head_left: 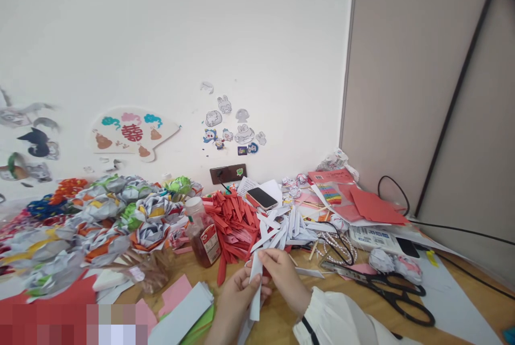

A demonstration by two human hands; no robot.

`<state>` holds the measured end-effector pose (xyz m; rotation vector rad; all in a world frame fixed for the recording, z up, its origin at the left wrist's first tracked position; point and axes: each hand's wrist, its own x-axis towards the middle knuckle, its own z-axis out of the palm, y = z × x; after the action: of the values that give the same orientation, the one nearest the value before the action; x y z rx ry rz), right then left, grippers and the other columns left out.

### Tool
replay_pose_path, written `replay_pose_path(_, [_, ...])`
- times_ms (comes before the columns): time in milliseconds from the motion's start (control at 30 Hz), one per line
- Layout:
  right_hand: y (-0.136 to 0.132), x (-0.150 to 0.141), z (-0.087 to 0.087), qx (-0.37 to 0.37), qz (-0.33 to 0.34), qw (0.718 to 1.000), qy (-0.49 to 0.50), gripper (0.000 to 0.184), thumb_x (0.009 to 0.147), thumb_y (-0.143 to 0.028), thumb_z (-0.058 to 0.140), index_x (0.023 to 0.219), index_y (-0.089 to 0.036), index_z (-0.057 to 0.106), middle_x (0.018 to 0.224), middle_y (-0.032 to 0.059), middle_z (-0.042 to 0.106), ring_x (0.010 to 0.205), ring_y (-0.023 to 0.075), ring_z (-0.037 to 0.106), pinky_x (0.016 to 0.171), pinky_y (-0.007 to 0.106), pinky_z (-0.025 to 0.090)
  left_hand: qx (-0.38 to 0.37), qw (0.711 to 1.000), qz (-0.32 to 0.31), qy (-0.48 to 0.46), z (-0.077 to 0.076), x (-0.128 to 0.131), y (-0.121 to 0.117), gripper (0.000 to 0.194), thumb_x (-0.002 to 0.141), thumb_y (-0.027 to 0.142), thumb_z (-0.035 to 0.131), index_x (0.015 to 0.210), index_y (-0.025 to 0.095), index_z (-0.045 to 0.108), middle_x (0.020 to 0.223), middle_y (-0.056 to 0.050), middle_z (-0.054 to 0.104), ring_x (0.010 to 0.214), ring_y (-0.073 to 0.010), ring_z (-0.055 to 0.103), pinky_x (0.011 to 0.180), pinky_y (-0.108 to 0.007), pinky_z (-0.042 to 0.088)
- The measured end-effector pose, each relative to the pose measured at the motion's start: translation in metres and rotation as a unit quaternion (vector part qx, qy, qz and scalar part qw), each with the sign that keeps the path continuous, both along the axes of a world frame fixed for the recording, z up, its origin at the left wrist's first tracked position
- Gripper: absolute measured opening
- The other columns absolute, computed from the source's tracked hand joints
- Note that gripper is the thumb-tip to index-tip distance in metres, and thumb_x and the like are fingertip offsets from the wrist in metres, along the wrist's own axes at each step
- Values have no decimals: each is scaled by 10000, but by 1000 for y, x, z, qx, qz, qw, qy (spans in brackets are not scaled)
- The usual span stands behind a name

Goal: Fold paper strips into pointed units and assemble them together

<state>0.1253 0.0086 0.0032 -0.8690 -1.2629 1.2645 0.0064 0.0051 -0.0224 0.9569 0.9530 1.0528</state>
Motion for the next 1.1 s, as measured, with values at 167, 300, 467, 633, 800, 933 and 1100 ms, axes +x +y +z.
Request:
replay_pose_path(167, [3, -2, -5, -27, 25, 999, 12, 435, 680, -548, 554, 719, -121, 628, 490, -31, 465, 383, 67, 374, 352, 178, 294, -3, 1000, -1, -7, 1, 0, -2, 378, 452, 426, 774, 611, 132, 598, 515, -39, 666, 428, -125, 578, 491, -236, 454])
replay_pose_path(300, [3, -1, -6, -19, 21, 999, 16, 408, 703, -520, 548, 697, -118, 619, 463, -43, 436, 369, 60, 358, 343, 173, 277, -4, 1000, 1, 4, 0, 0, -2, 382, 466, 435, 766, 624, 129, 600, 507, -41, 665, 431, -125, 581, 494, -231, 452])
replay_pose_path(467, [2, 1, -4, -20, 10, 1000, 18, 379, 702, -490, 569, 642, -116, 591, 478, -37, 458, 373, 55, 370, 359, 175, 285, -7, 1000, 4, 2, -1, 1, -1, 385, 461, 434, 769, 620, 136, 583, 541, -44, 677, 424, -118, 576, 485, -228, 446])
replay_pose_path(633, [2, 1, -5, -24, 21, 999, 23, 380, 707, -484, 567, 682, -107, 611, 524, -22, 492, 390, 54, 383, 365, 173, 289, -8, 1000, 4, 5, -1, 0, -1, 394, 458, 439, 768, 632, 136, 586, 541, -40, 675, 397, -105, 554, 440, -209, 411])
replay_pose_path(800, [1, 1, -5, -36, 34, 998, 37, 381, 719, -483, 556, 723, -107, 622, 522, -25, 482, 380, 52, 379, 351, 168, 281, -10, 1000, 11, 13, 0, 1, -2, 402, 439, 443, 773, 629, 143, 585, 544, -38, 677, 394, -113, 557, 453, -225, 423])
replay_pose_path(933, [-1, 1, -4, -47, 36, 997, 43, 398, 704, -499, 566, 734, -106, 626, 544, -14, 500, 381, 49, 376, 349, 167, 285, -5, 1000, 17, 20, 1, 1, -2, 400, 448, 445, 769, 634, 146, 577, 546, -32, 681, 355, -101, 541, 458, -230, 432])
replay_pose_path(1100, [-1, 0, -3, -38, 37, 998, 40, 409, 702, -499, 567, 734, -98, 635, 524, -19, 484, 398, 50, 369, 359, 159, 278, -10, 1000, 10, 12, 5, 1, -3, 406, 428, 428, 782, 624, 144, 569, 563, -35, 686, 403, -115, 578, 477, -228, 449])
